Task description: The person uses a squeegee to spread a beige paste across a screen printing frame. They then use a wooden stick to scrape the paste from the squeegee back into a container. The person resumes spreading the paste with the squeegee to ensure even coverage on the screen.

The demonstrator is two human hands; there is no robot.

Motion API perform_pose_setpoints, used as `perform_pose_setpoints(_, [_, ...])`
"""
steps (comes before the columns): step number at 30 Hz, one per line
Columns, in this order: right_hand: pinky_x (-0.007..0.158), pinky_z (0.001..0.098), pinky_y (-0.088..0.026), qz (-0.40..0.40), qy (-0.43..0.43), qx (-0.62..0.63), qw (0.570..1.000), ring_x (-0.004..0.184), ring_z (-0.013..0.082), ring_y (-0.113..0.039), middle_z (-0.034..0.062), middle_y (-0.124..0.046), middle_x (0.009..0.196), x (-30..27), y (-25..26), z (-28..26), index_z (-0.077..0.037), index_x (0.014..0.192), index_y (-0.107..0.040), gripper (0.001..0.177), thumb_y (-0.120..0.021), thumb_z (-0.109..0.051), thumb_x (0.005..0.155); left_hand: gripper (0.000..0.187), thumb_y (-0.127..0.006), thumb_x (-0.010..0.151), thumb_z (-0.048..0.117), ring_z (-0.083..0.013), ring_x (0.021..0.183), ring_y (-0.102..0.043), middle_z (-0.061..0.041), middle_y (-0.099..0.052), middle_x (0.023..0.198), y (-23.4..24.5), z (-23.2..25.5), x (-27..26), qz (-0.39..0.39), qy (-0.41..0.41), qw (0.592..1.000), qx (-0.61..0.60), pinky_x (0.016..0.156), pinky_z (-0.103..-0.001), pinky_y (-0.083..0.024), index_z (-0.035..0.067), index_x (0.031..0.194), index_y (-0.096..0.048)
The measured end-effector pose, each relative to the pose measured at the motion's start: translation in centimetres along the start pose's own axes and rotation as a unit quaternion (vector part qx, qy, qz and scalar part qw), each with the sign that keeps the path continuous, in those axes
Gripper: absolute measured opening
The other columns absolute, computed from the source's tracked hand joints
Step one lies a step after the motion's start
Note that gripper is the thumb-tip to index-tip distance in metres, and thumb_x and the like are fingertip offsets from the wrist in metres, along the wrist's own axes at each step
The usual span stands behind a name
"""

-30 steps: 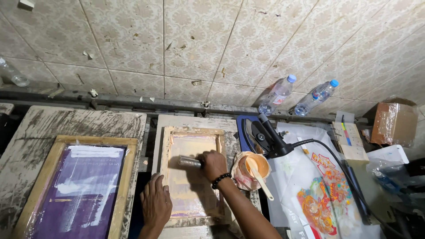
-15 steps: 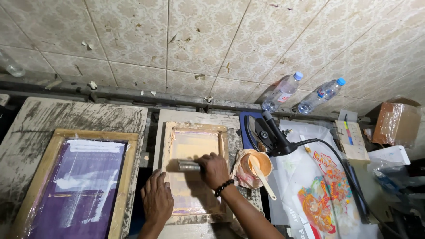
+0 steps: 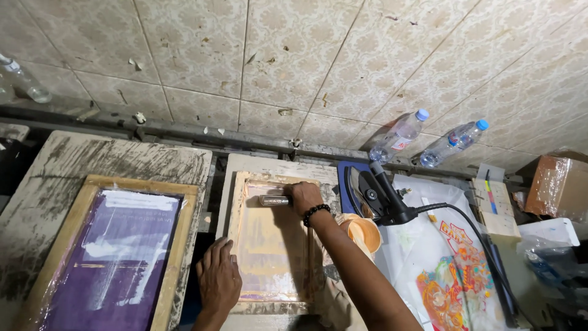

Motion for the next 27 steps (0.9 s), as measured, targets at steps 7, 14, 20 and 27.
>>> perform_pose_setpoints(7, [0.058, 0.0339, -0.056, 0.004, 0.057, 0.002, 0.998, 0.059, 0.0201, -0.062, 0.0034, -0.066, 0.066, -3.9, 1.1, -2.8, -0.022, 0.101, -0.077, 0.015, -0.066, -0.014, 0.098, 0.041, -0.048, 0.099, 0.024, -0.0191, 0.143, -0.045, 0.005, -0.055, 0.150, -0.4, -0.2, 0.3, 0.009, -0.011, 1.000, 0.010, 0.107, -0.044, -0.038, 0.020, 0.140, -0.057])
perform_pose_setpoints(14, [0.059, 0.0328, -0.058, -0.023, 0.024, 0.006, 0.999, 0.059, 0.0201, -0.064, 0.0040, -0.066, 0.064, -9.0, -0.3, -4.7, -0.020, 0.099, -0.076, 0.006, -0.072, -0.017, 0.094, 0.040, -0.050, 0.100, 0.022, -0.0217, 0.143, -0.046, 0.002, -0.055, 0.150, -0.2, 0.1, 0.1, 0.009, -0.020, 1.000, 0.003, 0.106, -0.045, -0.038, 0.018, 0.139, -0.058])
perform_pose_setpoints(20, [0.048, 0.0323, -0.055, 0.040, 0.023, 0.079, 0.996, 0.050, 0.0215, -0.063, 0.0075, -0.069, 0.062, -14.1, 0.7, -7.7, -0.012, 0.098, -0.077, 0.009, -0.068, -0.010, 0.096, 0.038, -0.048, 0.101, 0.023, -0.0226, 0.138, -0.049, 0.002, -0.057, 0.148, 0.4, 0.2, -0.2, 0.024, -0.021, 0.999, -0.014, 0.103, -0.045, -0.040, 0.020, 0.137, -0.059])
perform_pose_setpoints(27, [0.054, 0.0319, -0.056, -0.047, -0.064, 0.090, 0.993, 0.058, 0.0187, -0.064, 0.0047, -0.070, 0.067, -15.3, -0.3, -9.4, -0.019, 0.104, -0.076, 0.016, -0.070, -0.014, 0.090, 0.033, -0.047, 0.102, 0.024, -0.0252, 0.135, -0.052, 0.001, -0.060, 0.143, 1.2, 0.4, 0.0, 0.035, -0.014, 0.998, -0.055, 0.102, -0.046, -0.040, 0.019, 0.131, -0.063])
Point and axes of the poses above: each hand's wrist, its own x-axis towards the middle knuckle, its own y-axis out of the back of the hand, z = x × y, the point moved 10 cm from there along x, towards the middle knuckle
